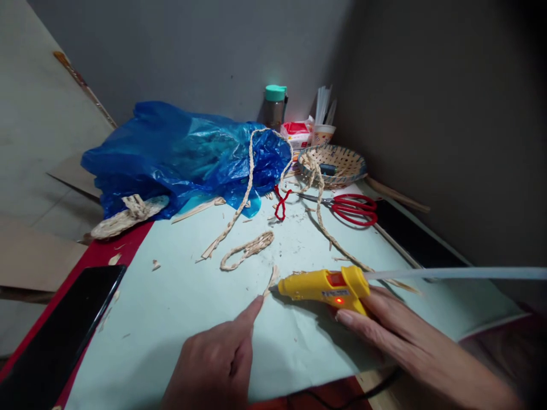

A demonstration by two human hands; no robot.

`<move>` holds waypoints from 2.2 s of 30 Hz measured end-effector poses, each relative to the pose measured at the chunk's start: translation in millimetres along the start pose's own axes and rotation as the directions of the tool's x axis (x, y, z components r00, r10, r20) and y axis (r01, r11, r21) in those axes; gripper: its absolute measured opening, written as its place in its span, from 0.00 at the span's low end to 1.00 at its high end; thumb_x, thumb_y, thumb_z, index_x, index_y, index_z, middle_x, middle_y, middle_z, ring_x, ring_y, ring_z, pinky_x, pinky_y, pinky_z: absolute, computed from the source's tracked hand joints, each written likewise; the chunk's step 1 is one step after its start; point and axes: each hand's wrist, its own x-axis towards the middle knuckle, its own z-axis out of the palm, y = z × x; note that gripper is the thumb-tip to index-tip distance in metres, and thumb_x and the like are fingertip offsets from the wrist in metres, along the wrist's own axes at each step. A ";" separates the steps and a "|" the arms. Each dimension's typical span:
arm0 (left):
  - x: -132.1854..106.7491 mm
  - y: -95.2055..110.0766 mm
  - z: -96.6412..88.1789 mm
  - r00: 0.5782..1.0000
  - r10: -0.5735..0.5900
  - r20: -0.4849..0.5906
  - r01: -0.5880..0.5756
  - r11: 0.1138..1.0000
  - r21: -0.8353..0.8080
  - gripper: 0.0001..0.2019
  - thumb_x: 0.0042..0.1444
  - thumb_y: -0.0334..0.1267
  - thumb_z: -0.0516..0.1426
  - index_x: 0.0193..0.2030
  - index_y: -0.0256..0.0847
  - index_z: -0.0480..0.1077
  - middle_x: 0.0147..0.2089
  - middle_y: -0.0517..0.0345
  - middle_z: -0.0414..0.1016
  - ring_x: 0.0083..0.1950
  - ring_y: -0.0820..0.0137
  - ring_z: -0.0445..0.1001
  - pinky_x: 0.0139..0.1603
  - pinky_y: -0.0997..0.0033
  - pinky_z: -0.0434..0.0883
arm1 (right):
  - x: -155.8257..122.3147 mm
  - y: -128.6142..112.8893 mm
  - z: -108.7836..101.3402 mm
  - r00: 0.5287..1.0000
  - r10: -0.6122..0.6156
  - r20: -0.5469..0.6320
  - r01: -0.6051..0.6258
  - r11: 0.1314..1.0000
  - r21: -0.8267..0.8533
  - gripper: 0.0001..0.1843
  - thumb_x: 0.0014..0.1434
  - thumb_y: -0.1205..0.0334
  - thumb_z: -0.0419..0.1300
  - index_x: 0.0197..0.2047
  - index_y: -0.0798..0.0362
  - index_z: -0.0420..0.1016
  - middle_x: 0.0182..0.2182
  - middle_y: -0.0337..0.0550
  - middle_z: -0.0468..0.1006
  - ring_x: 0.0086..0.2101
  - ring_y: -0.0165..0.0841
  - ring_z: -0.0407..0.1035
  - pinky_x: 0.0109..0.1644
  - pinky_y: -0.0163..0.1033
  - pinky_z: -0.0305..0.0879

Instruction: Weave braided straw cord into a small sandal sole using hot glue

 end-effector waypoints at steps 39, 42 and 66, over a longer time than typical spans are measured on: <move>14.2 17.6 -22.6 0.984 -0.087 0.152 0.094 0.995 -0.038 0.24 0.63 0.35 0.46 0.62 0.42 0.73 0.42 0.52 0.86 0.33 0.65 0.82 0.40 0.67 0.77 | -4.9 15.4 9.6 0.997 -0.068 -0.043 0.067 0.997 -0.034 0.26 0.70 0.37 0.48 0.34 0.50 0.69 0.35 0.42 0.71 0.41 0.40 0.66 0.52 0.45 0.67; 14.3 16.8 -21.3 0.985 -0.090 0.149 0.094 0.995 -0.020 0.24 0.64 0.35 0.46 0.62 0.42 0.73 0.40 0.51 0.86 0.32 0.65 0.81 0.38 0.67 0.77 | -4.8 16.1 10.2 0.997 -0.072 -0.042 0.070 0.997 -0.035 0.26 0.70 0.37 0.48 0.33 0.50 0.68 0.36 0.42 0.71 0.42 0.40 0.66 0.52 0.44 0.66; 91.7 46.4 -87.8 0.966 -0.236 -0.109 0.222 0.966 -0.130 0.13 0.58 0.44 0.51 0.28 0.41 0.69 0.26 0.57 0.71 0.30 0.64 0.66 0.33 0.67 0.55 | 33.7 -50.1 -50.4 0.954 -0.270 -0.129 0.296 0.784 0.546 0.26 0.67 0.38 0.56 0.39 0.57 0.68 0.25 0.34 0.60 0.23 0.27 0.59 0.25 0.32 0.53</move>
